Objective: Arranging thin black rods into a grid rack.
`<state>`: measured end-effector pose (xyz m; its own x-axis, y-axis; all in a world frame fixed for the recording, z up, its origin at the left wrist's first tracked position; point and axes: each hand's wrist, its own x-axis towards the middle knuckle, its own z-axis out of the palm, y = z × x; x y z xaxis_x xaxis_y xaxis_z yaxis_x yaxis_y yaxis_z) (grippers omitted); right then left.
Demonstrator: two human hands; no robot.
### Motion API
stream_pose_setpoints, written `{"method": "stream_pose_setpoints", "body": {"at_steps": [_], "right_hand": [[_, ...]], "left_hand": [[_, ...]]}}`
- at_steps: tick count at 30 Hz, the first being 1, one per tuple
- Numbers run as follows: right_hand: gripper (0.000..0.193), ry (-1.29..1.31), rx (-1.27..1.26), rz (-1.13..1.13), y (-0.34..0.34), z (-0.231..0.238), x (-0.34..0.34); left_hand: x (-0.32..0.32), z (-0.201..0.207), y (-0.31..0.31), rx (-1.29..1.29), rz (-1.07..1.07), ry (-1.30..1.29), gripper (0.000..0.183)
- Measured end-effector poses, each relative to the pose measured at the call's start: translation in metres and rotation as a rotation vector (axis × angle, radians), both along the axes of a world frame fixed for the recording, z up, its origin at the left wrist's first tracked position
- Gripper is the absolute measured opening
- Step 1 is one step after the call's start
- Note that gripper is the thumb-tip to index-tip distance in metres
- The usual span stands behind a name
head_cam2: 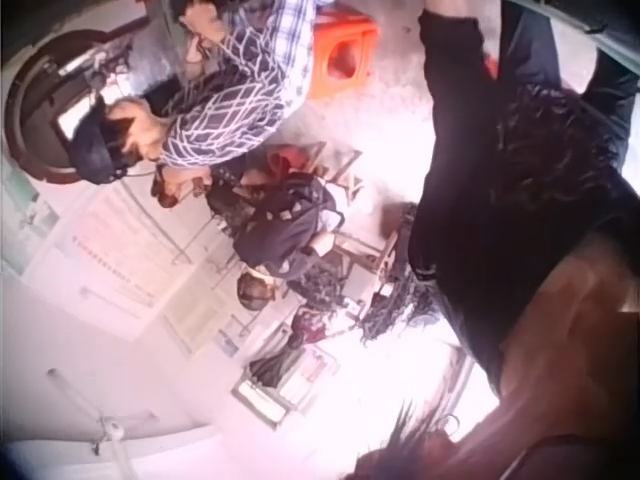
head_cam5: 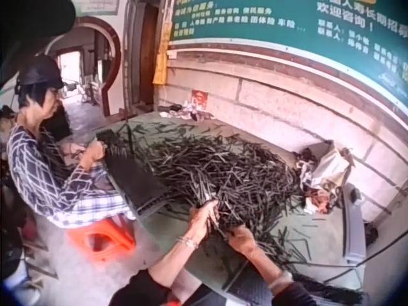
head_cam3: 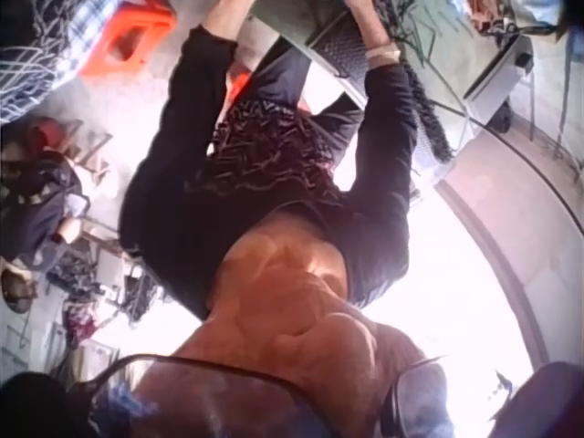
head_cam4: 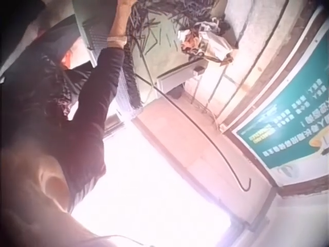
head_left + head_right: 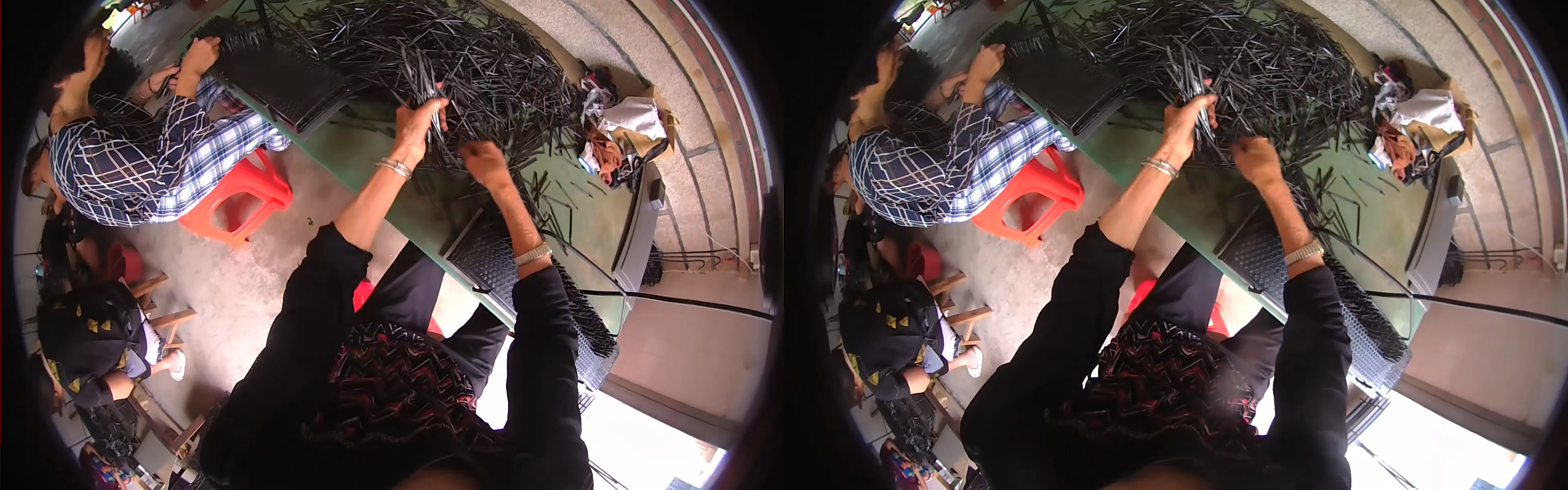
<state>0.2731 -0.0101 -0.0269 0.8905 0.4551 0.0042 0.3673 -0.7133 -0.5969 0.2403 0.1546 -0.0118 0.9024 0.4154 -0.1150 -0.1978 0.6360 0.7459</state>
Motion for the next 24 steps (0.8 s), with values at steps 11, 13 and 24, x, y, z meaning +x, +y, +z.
{"method": "stream_pose_setpoints", "body": {"at_steps": [11,13,24], "right_hand": [[0.069,-0.099,-0.607,0.268,0.061,-0.013,-0.036],[0.053,-0.087,-0.519,0.157,0.063,-0.030,-0.015],[0.017,-0.334,-0.612,0.011,0.036,-0.036,0.048]], "left_hand": [[0.000,-0.025,0.035,-0.160,-0.039,0.113,0.021],[0.004,-0.027,0.029,-0.195,-0.074,0.145,0.024],[-0.006,-0.035,0.001,-0.233,-0.071,0.186,0.014]]}}
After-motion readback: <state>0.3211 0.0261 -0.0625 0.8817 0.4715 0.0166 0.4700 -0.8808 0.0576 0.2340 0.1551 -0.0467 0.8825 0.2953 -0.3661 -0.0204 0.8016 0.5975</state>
